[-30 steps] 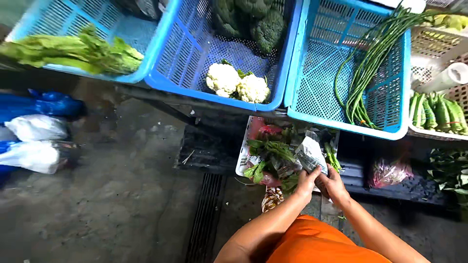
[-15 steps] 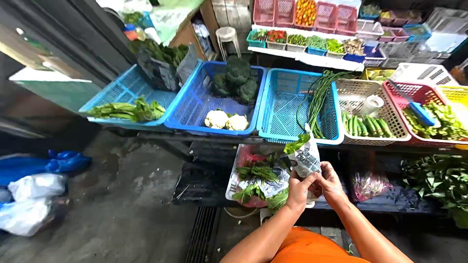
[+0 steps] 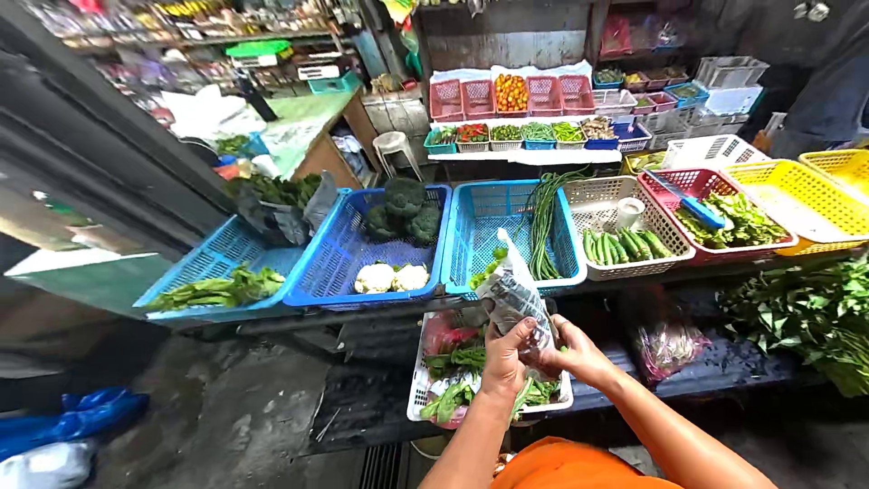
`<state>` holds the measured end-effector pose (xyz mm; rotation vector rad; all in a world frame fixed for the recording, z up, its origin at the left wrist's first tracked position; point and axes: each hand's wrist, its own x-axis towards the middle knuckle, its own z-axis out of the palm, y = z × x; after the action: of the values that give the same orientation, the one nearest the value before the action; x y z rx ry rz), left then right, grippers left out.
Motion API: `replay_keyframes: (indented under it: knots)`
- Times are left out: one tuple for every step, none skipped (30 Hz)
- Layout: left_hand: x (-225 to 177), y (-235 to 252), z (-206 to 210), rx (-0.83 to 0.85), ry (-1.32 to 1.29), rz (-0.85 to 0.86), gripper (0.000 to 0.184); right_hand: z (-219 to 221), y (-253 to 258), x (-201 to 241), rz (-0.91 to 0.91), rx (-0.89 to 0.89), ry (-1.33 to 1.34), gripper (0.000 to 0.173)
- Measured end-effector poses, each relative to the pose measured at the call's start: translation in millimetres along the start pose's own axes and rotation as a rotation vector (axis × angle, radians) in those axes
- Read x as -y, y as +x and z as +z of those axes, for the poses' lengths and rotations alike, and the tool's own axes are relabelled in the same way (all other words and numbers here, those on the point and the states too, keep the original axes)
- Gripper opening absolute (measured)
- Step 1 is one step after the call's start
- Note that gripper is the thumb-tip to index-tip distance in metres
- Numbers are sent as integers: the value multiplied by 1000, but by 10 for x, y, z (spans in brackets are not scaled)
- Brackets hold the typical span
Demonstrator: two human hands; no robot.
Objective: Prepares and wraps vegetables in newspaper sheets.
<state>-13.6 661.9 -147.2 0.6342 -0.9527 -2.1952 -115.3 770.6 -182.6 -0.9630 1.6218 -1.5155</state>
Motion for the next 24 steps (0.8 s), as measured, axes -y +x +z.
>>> replay_keyframes:
  knots:
    - [-37, 19, 6, -33, -7, 13, 46, 2, -33, 5, -20, 40, -43, 76]
    - [-80, 36, 9, -61, -10, 27, 43, 0, -63, 2, -45, 73, -102, 80]
    - [-127, 56, 12, -83, -22, 40, 41, 3, -86, -1, -72, 82, -155, 76]
    - [-171, 79, 15, -99, -38, 55, 40, -1, -100, 6, -96, 76, -196, 70]
    - [-209, 97, 23, -115, -50, 72, 39, -14, -107, 23, -113, 71, -229, 64]
    - [-237, 111, 28, -125, -61, 89, 40, -36, -112, 37, -132, 64, -271, 59]
    - [-263, 123, 39, -138, -66, 111, 40, -61, -120, 53, -158, 44, -326, 53]
    - [-289, 141, 55, -155, -64, 145, 40, -79, -136, 63, -208, -21, -397, 47]
    - [-317, 168, 68, -169, -51, 194, 43, -86, -151, 55, -299, -139, -484, 41]
    - [-349, 204, 77, -186, -30, 258, 46, -85, -158, 31, -411, -286, -560, 36]
    - [-382, 243, 82, -202, -13, 329, 49, -73, -160, 19, -505, -423, -603, 31]
    - [-415, 282, 91, -214, -2, 400, 51, -44, -174, 42, -560, -506, -598, 27]
    - [-441, 317, 111, -225, -4, 464, 51, 9, -206, 94, -566, -507, -533, 25]
    - [-457, 340, 136, -230, -16, 515, 49, 83, -257, 162, -514, -427, -413, 26]
    - [-460, 348, 166, -234, -28, 543, 48, 169, -305, 222, -421, -303, -249, 33]
    - [-453, 340, 202, -233, -41, 550, 47, 256, -320, 255, -327, -191, -67, 45]
    - [-436, 322, 242, -227, -59, 544, 45, 331, -304, 254, -251, -110, 102, 59]
    - [-405, 297, 274, -211, -77, 529, 44, 391, -262, 228, -194, -67, 245, 72]
    - [-360, 272, 293, -194, -95, 512, 42, 440, -210, 202, -153, -62, 370, 81]
    - [-315, 241, 302, -178, -108, 489, 42, 481, -157, 188, -132, -86, 467, 84]
    - [-271, 209, 307, -168, -125, 462, 41, 513, -104, 188, -122, -127, 544, 84]
    - [-233, 175, 308, -161, -137, 430, 40, 537, -54, 190, -117, -173, 614, 81]
    - [-199, 144, 305, -155, -143, 395, 39, 553, -4, 184, -117, -214, 691, 77]
    - [-171, 117, 301, -150, -145, 358, 38, 557, 43, 173, -128, -242, 768, 70]
